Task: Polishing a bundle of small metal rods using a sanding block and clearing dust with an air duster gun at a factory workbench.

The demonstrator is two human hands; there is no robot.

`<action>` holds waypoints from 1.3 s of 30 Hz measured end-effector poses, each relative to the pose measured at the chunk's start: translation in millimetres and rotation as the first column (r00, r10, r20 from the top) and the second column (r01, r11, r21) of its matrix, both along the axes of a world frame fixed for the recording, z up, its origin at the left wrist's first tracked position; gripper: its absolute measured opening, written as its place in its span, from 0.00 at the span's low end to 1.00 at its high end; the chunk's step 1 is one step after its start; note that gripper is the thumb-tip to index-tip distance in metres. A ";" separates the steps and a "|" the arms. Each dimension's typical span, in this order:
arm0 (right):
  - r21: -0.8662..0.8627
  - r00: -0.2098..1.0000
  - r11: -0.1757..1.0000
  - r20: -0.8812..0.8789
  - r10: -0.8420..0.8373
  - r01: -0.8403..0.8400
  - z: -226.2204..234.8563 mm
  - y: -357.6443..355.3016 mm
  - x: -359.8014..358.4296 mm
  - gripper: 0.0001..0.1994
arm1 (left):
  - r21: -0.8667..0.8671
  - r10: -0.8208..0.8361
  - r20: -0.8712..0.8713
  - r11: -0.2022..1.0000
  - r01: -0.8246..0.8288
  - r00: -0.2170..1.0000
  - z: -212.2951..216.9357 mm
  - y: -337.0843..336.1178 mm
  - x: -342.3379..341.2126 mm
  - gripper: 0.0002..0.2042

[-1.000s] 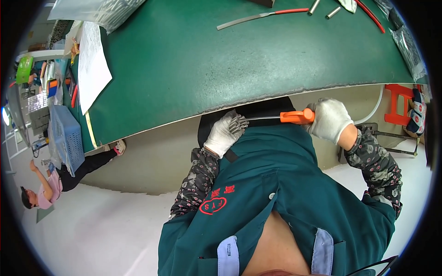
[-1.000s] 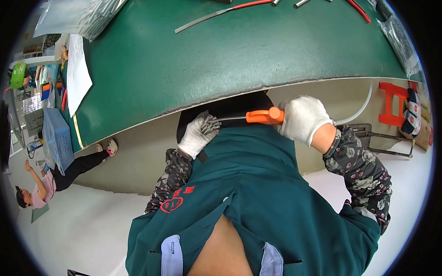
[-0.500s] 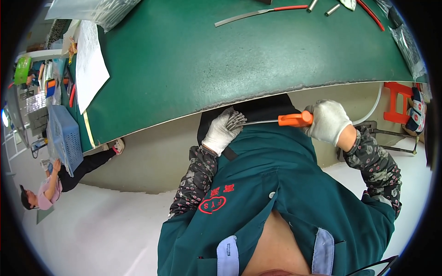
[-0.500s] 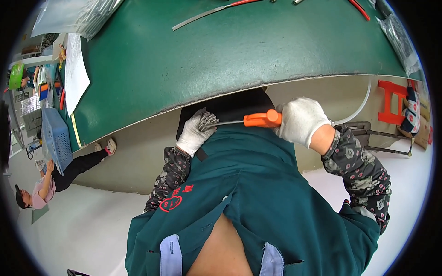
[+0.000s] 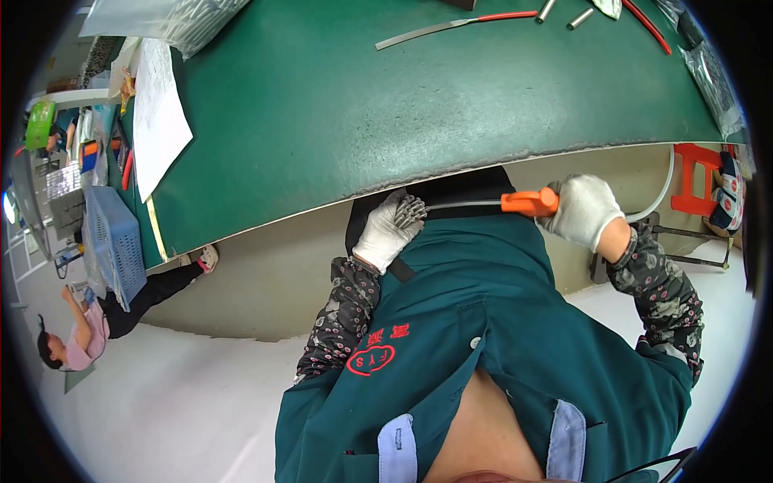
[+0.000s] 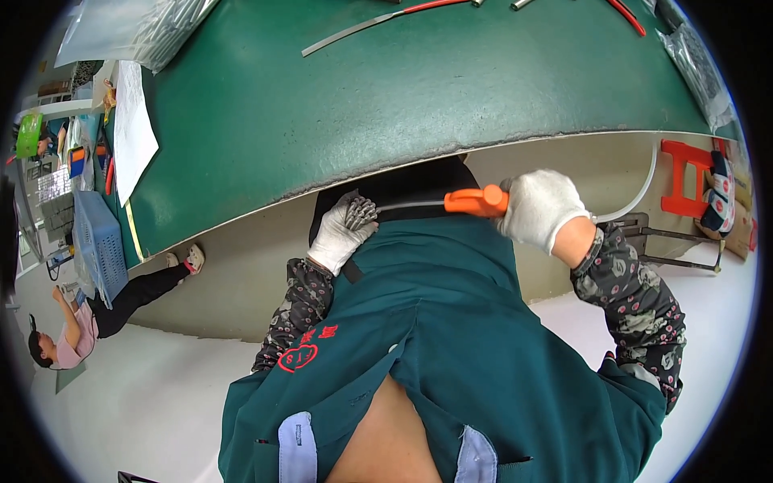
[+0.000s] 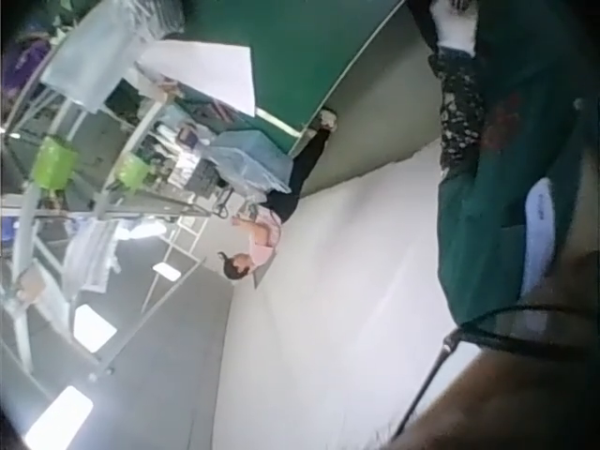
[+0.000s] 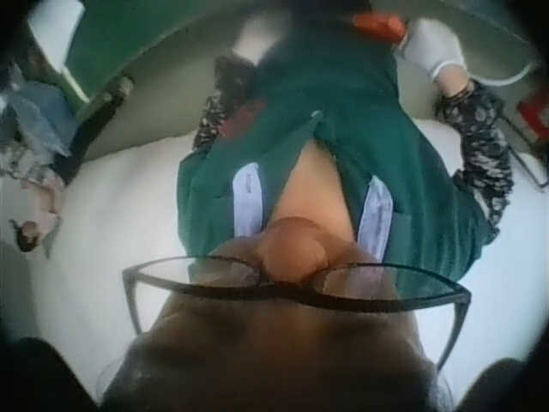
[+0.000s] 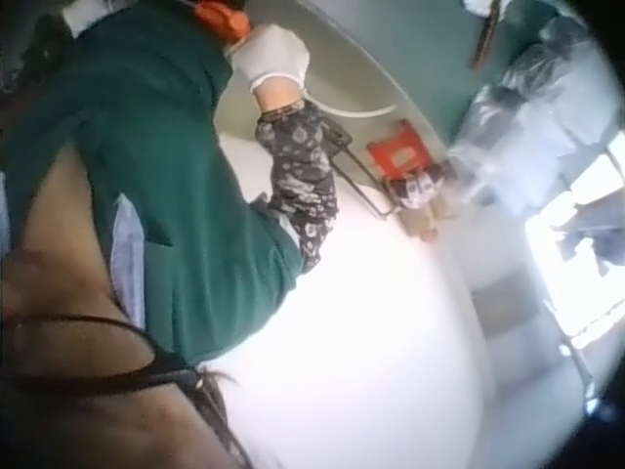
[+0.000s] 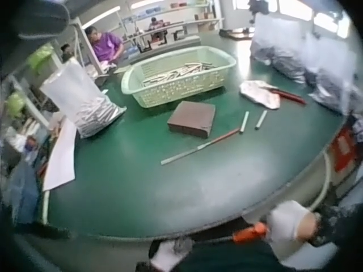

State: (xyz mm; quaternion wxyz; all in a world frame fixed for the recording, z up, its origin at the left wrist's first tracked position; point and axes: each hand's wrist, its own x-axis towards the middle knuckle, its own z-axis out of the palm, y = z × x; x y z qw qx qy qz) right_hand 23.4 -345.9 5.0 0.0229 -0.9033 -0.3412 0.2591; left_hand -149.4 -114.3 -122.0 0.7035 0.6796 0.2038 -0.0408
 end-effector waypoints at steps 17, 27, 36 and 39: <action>-0.115 0.998 0.993 -0.053 -0.017 0.011 1.6 3.0 1.6 0.12 | 0.154 -0.064 -0.025 0.986 0.067 0.998 12.3 -2.3 3.5 0.19; -0.054 1.000 0.999 -0.009 -0.006 0.006 -0.9 -2.6 -0.5 0.11 | 0.096 -0.041 -0.011 0.995 0.042 0.999 11.1 -3.9 2.4 0.15; -0.114 0.999 0.993 -0.038 -0.003 -0.001 4.3 5.3 2.7 0.10 | 0.101 -0.037 -0.027 0.994 0.039 0.999 12.0 -5.1 4.3 0.15; -0.083 0.998 0.996 -0.056 0.031 -0.036 9.0 10.8 -2.3 0.10 | 0.154 -0.075 0.013 0.985 0.073 0.997 7.1 -0.5 2.2 0.15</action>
